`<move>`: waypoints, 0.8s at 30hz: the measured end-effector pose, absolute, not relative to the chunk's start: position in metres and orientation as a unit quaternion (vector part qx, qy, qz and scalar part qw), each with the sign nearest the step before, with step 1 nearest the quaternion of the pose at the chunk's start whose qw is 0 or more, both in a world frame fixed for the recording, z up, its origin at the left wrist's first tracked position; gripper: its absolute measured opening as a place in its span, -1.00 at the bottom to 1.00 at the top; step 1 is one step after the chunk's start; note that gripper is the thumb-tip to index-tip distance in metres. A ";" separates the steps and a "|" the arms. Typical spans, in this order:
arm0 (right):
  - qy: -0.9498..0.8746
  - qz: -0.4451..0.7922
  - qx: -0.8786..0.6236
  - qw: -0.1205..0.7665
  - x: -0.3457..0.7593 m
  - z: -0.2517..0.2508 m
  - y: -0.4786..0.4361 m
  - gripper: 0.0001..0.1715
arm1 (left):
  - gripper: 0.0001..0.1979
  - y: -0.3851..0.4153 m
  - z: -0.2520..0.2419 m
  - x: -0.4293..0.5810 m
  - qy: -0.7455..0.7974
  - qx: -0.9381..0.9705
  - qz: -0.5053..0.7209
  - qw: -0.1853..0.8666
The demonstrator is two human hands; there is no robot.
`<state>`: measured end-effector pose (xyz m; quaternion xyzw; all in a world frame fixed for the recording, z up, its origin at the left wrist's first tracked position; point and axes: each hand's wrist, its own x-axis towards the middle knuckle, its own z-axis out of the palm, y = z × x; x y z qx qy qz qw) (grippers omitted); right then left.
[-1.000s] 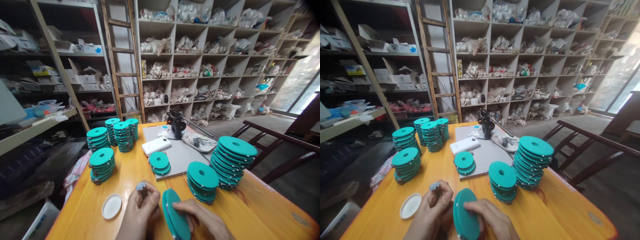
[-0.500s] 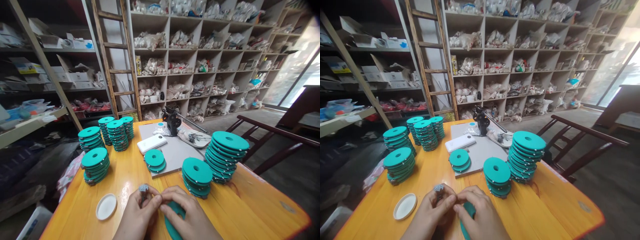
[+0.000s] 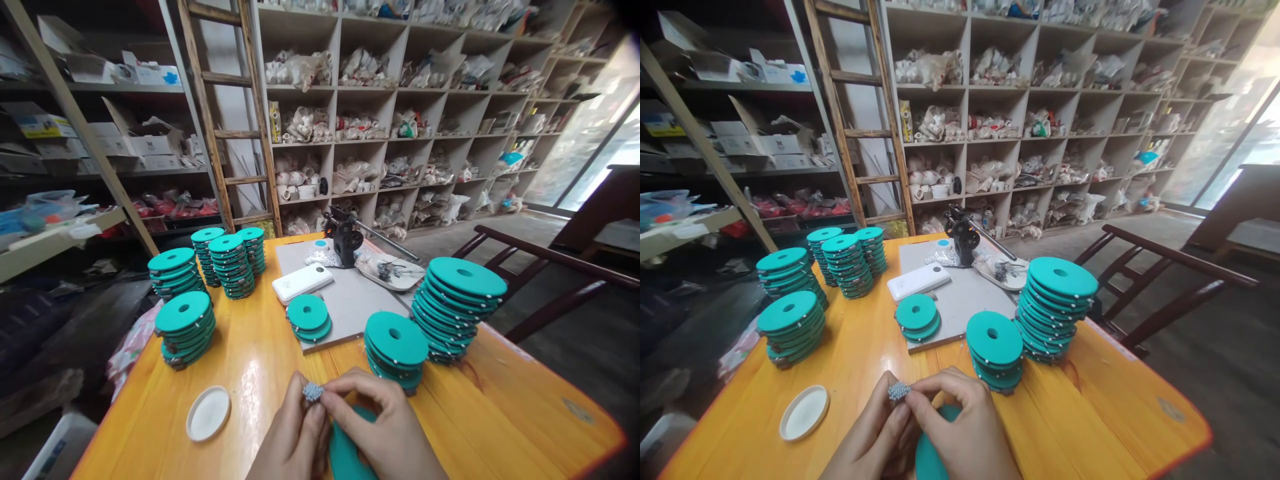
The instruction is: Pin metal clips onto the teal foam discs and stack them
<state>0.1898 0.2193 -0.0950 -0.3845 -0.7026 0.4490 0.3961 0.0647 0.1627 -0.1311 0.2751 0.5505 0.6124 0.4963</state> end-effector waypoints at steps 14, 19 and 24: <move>-0.782 0.327 -0.344 0.404 0.195 -0.113 0.219 -0.83 | -0.49 0.164 -0.086 0.061 0.499 0.293 0.591 0.562; -0.784 0.313 -0.338 0.415 0.194 -0.113 0.218 -0.82 | -0.50 0.164 -0.093 0.062 0.501 0.312 0.595 0.546; -0.787 0.311 -0.327 0.421 0.195 -0.114 0.218 -0.81 | -0.52 0.165 -0.094 0.063 0.508 0.323 0.598 0.530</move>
